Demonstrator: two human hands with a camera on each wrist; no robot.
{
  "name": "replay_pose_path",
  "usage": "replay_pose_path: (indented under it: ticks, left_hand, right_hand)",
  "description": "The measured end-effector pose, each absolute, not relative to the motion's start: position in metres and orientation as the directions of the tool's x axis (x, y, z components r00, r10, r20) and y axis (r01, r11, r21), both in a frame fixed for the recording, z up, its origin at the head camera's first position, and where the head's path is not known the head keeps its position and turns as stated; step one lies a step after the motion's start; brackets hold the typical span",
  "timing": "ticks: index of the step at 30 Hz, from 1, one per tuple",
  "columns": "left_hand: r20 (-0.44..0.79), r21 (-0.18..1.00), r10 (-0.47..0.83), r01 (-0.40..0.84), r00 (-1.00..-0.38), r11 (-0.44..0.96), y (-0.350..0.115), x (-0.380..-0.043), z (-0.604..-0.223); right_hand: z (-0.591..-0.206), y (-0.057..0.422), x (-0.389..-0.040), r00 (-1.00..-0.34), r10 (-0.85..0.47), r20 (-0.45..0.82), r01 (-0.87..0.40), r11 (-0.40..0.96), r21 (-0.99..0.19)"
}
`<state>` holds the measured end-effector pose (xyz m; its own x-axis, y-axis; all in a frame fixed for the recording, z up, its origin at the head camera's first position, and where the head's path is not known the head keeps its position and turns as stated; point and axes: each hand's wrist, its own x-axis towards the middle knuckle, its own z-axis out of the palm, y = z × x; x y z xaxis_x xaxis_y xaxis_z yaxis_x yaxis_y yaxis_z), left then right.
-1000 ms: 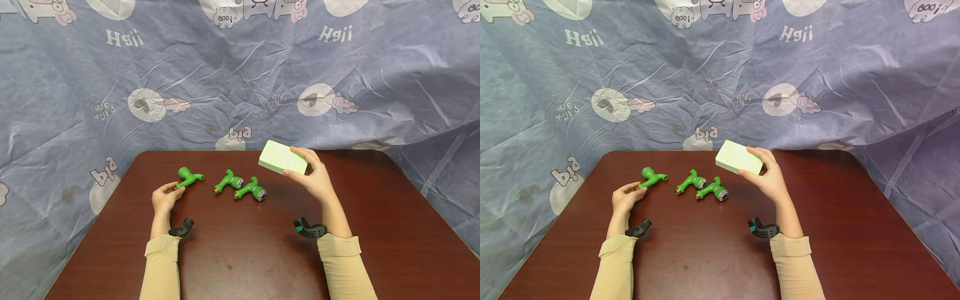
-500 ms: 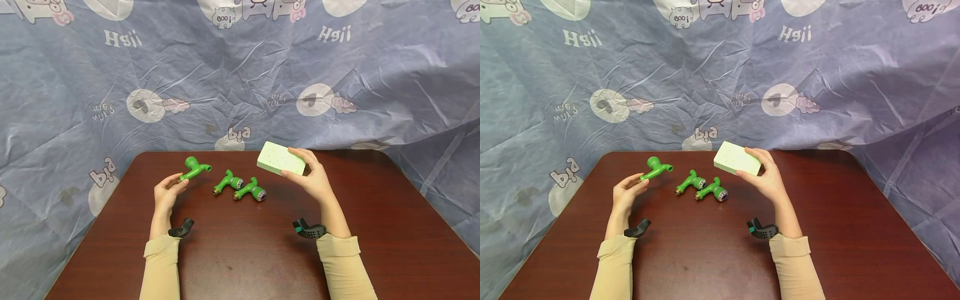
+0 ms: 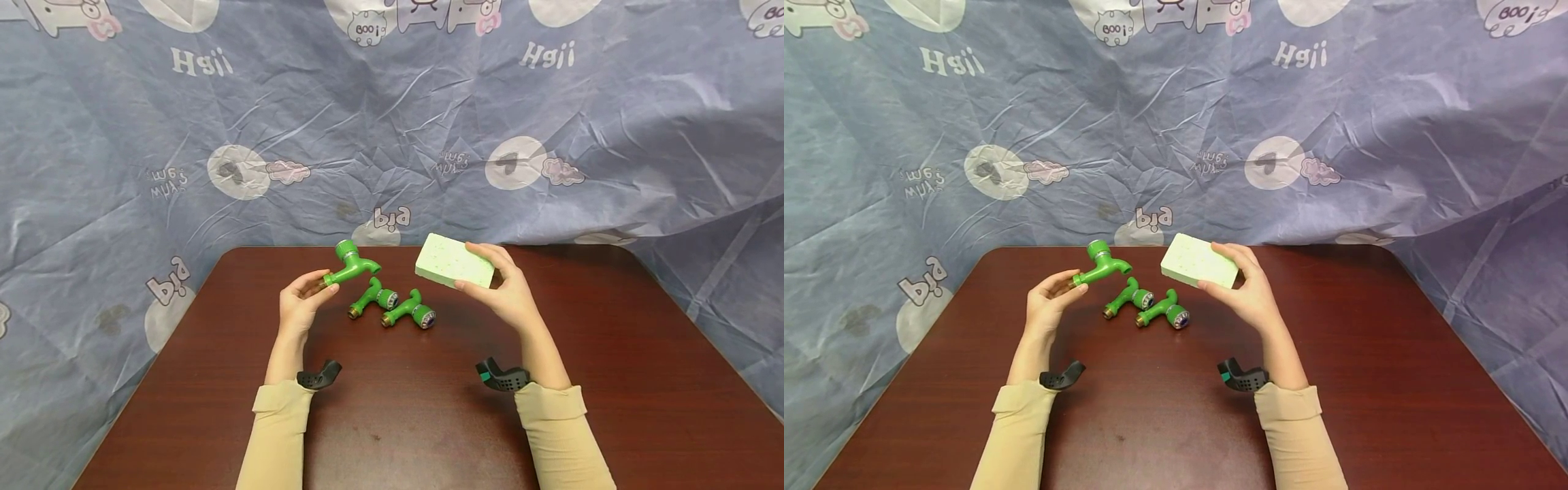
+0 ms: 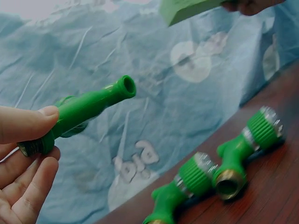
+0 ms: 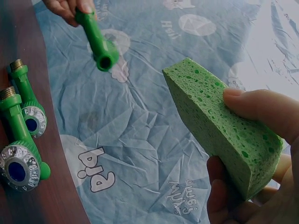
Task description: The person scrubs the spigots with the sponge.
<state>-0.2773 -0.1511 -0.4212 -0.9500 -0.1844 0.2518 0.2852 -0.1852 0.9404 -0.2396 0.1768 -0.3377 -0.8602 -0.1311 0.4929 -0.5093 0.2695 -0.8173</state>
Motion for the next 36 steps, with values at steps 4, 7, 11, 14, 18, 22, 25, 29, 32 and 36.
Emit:
replay_pose_path:
  ticks: [4, 7, 11, 14, 18, 22, 25, 29, 32, 36]
  left_hand:
    - [0.288, 0.928, -0.171, 0.319, -0.942, -0.193, -0.135, -0.275, -0.416]
    - [0.301, 0.927, -0.153, 0.327, -0.941, -0.182, -0.122, -0.272, -0.412]
    - [0.337, 0.924, -0.113, 0.351, -0.935, -0.151, -0.106, -0.27, -0.411]
    - [0.352, 0.926, -0.072, 0.358, -0.933, -0.122, -0.095, -0.264, -0.405]
    - [0.364, 0.924, -0.025, 0.364, -0.931, -0.113, -0.082, -0.261, -0.404]
    - [0.385, 0.916, -0.015, 0.384, -0.923, -0.117, -0.075, -0.264, -0.411]
    - [0.386, 0.914, -0.02, 0.385, -0.922, -0.125, -0.072, -0.264, -0.411]
    - [0.372, 0.92, -0.018, 0.372, -0.928, -0.124, -0.07, -0.26, -0.407]
    - [0.368, 0.923, -0.007, 0.366, -0.93, -0.118, -0.068, -0.252, -0.396]
    - [0.372, 0.922, -0.002, 0.37, -0.928, -0.114, -0.067, -0.242, -0.383]
  right_hand:
    - [-0.338, 0.174, -0.239, -0.86, -0.143, 0.49, -0.51, 0.275, -0.815]
    - [-0.339, 0.172, -0.24, -0.863, -0.15, 0.483, -0.506, 0.272, -0.819]
    - [-0.34, 0.169, -0.239, -0.864, -0.158, 0.479, -0.504, 0.278, -0.818]
    - [-0.34, 0.167, -0.239, -0.861, -0.165, 0.481, -0.509, 0.287, -0.812]
    - [-0.34, 0.163, -0.239, -0.852, -0.181, 0.492, -0.524, 0.285, -0.803]
    - [-0.34, 0.159, -0.238, -0.84, -0.203, 0.504, -0.543, 0.282, -0.791]
    - [-0.341, 0.155, -0.237, -0.834, -0.211, 0.509, -0.551, 0.284, -0.785]
    - [-0.341, 0.151, -0.236, -0.838, -0.224, 0.498, -0.545, 0.288, -0.788]
    - [-0.34, 0.149, -0.234, -0.843, -0.235, 0.485, -0.537, 0.295, -0.791]
    - [-0.339, 0.148, -0.233, -0.842, -0.228, 0.488, -0.538, 0.305, -0.786]
